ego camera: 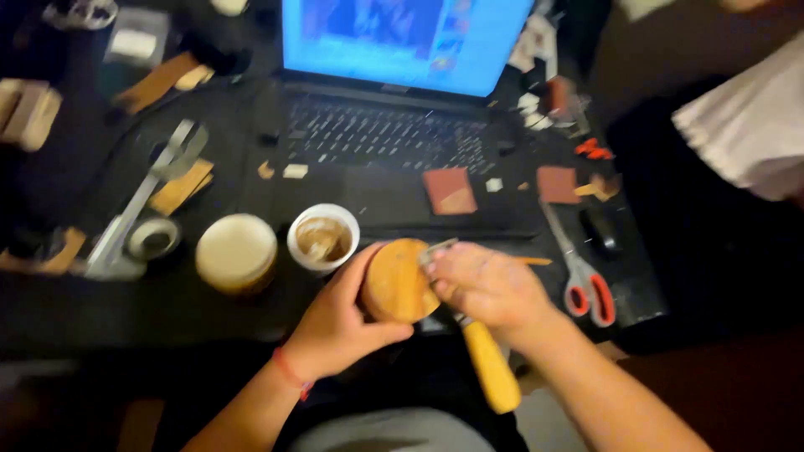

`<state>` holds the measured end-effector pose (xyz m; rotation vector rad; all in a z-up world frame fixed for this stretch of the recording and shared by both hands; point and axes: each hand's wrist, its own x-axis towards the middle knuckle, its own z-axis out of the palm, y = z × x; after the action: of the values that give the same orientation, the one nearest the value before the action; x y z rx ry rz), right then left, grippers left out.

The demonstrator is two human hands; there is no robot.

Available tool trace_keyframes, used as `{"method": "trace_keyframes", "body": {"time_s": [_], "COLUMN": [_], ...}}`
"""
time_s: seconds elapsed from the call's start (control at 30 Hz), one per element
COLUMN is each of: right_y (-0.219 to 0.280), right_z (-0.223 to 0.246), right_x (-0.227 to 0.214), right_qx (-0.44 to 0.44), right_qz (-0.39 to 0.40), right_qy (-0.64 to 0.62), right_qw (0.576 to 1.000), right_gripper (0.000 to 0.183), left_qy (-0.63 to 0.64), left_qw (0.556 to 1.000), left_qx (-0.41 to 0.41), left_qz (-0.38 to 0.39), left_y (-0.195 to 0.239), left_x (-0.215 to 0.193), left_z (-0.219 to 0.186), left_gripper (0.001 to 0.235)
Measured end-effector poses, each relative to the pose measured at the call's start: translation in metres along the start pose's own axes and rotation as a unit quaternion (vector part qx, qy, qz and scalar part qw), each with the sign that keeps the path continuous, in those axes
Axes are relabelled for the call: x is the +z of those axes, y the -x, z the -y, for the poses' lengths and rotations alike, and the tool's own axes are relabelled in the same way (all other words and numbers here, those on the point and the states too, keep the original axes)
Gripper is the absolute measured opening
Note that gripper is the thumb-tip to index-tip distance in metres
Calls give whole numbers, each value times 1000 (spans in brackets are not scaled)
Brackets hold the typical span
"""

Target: Applying a paste-like substance to a wooden cylinder using a putty knife and a brush at a workbench.

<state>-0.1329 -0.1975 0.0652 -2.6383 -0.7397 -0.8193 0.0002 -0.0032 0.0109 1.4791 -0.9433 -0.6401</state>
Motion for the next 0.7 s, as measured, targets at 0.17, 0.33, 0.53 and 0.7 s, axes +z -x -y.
{"method": "trace_keyframes", "body": {"time_s": [0.17,0.33,0.53,0.7], "right_y": [-11,-21,-13,13], "right_z": [7,15,20,18], "right_x": [-12,-34,-40,-24], "right_qx": [-8,2,67,162], "right_qz": [1,36,9,-64], "right_qy": [-19,-27,-79,-129], "right_qw": [1000,999,995,976], "right_gripper": [8,12,26,11], "left_qy": [10,6,79,204], "left_qw": [999,999,968,932], "left_qx": [-32,-44,-116,-181], "left_qz": [-5,-12,-210,-237], "left_y": [-3,-7,-19,-10], "left_x": [8,16,80,59], "left_z": [7,37,-48,-6], "left_gripper": [98,106,70,47]}}
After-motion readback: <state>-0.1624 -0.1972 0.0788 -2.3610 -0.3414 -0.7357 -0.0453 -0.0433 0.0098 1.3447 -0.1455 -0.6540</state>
